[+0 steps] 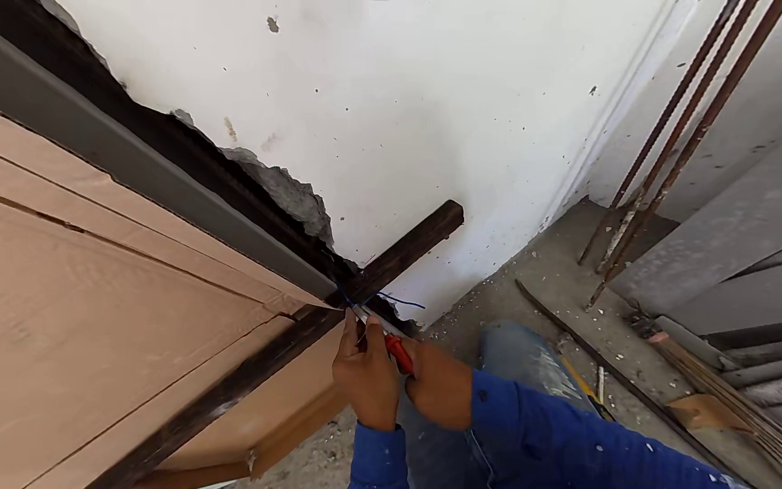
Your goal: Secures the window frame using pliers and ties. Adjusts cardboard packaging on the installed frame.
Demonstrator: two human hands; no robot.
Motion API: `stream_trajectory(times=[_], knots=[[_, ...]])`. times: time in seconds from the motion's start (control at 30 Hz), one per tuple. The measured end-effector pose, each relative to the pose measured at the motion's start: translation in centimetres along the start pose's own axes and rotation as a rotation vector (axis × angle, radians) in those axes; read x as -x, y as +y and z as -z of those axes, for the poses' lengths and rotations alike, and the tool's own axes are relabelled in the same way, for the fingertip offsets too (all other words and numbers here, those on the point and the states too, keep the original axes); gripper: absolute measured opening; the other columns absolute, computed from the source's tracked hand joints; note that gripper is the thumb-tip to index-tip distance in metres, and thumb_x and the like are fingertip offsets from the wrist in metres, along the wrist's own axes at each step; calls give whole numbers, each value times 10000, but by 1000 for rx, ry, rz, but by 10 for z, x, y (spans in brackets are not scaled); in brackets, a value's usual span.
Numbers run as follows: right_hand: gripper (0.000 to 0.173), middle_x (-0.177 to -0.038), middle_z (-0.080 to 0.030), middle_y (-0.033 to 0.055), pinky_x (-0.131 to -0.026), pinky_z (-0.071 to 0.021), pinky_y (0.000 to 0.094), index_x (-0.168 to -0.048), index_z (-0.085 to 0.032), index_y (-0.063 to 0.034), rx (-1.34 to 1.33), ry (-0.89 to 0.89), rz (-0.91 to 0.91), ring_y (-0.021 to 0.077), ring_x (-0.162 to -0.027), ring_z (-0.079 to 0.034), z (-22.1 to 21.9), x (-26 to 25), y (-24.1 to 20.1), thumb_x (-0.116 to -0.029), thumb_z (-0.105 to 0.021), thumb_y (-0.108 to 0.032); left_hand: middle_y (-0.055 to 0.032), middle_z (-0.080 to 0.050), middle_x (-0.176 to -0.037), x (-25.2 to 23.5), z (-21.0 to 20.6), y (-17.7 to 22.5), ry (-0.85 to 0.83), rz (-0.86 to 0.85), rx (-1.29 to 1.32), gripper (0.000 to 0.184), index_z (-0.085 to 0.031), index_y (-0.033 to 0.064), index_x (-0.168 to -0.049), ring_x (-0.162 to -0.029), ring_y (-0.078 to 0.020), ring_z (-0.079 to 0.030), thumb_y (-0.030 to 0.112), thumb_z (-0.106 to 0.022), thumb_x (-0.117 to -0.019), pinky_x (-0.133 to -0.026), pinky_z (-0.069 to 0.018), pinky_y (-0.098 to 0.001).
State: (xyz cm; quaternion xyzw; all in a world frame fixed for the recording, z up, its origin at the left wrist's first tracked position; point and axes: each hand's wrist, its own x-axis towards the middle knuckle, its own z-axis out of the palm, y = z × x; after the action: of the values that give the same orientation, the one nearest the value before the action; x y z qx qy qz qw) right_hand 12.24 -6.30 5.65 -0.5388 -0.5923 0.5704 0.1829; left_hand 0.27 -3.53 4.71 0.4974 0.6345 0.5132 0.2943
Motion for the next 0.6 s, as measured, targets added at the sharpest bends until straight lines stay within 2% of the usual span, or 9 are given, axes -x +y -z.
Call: stream_trajectory(times=[0.07,0.13,0.23,0.33,0.43,0.53,0.6], knots=[[314,-991,-612,118,-744,-543,473,-1243,-547,-58,-44,-35,-7,249,-877,-628,4,0,2,-930,-571,-61,-88,-771,-995,-4,1,0,5,7,14,416,-681,-8,-1302,-770,-125,-739,120,-773,-917,-695,-634,-291],[269,-942,-584,97,-701,-521,444,-1191,-552,-61,-97,-59,11,224,-820,-598,7,-2,7,-923,-573,-61,-107,-766,-995,-6,2,0,-1,39,58,439,-674,-20,-1304,-781,-157,-745,104,-791,-899,-701,-646,-319],[223,-898,-567,75,-636,-488,395,-1131,-567,-65,-227,-94,87,185,-734,-558,8,-8,21,-909,-580,-58,-143,-741,-1067,-7,1,0,-2,76,77,483,-651,-27,-1329,-841,-200,-752,118,-798,-893,-729,-661,-372],[167,-857,-575,64,-511,-483,355,-1078,-562,-86,-367,-157,125,164,-598,-545,8,-14,34,-913,-580,-74,-146,-735,-1134,-5,-1,1,12,13,-7,498,-652,-29,-1326,-885,-175,-757,145,-807,-885,-763,-658,-337],[166,-863,-593,58,-489,-491,346,-1064,-552,-104,-445,-201,133,165,-584,-560,10,-16,38,-903,-582,-80,-121,-732,-1121,-6,-1,2,10,-63,-167,490,-671,-15,-1305,-934,-140,-746,212,-799,-890,-826,-647,-312],[181,-875,-617,45,-491,-510,328,-1035,-540,-120,-561,-256,157,152,-592,-581,11,-19,44,-872,-592,-60,-108,-733,-1083,-8,-1,3,17,-129,-368,483,-685,9,-1294,-893,-133,-734,286,-774,-908,-793,-638,-327],[210,-875,-623,44,-499,-523,331,-1028,-529,-124,-661,-301,170,155,-609,-597,10,-22,49,-851,-608,-44,-125,-727,-1097,-7,-2,5,30,-194,-520,495,-694,16,-1293,-904,-166,-733,335,-741,-918,-772,-630,-360]])
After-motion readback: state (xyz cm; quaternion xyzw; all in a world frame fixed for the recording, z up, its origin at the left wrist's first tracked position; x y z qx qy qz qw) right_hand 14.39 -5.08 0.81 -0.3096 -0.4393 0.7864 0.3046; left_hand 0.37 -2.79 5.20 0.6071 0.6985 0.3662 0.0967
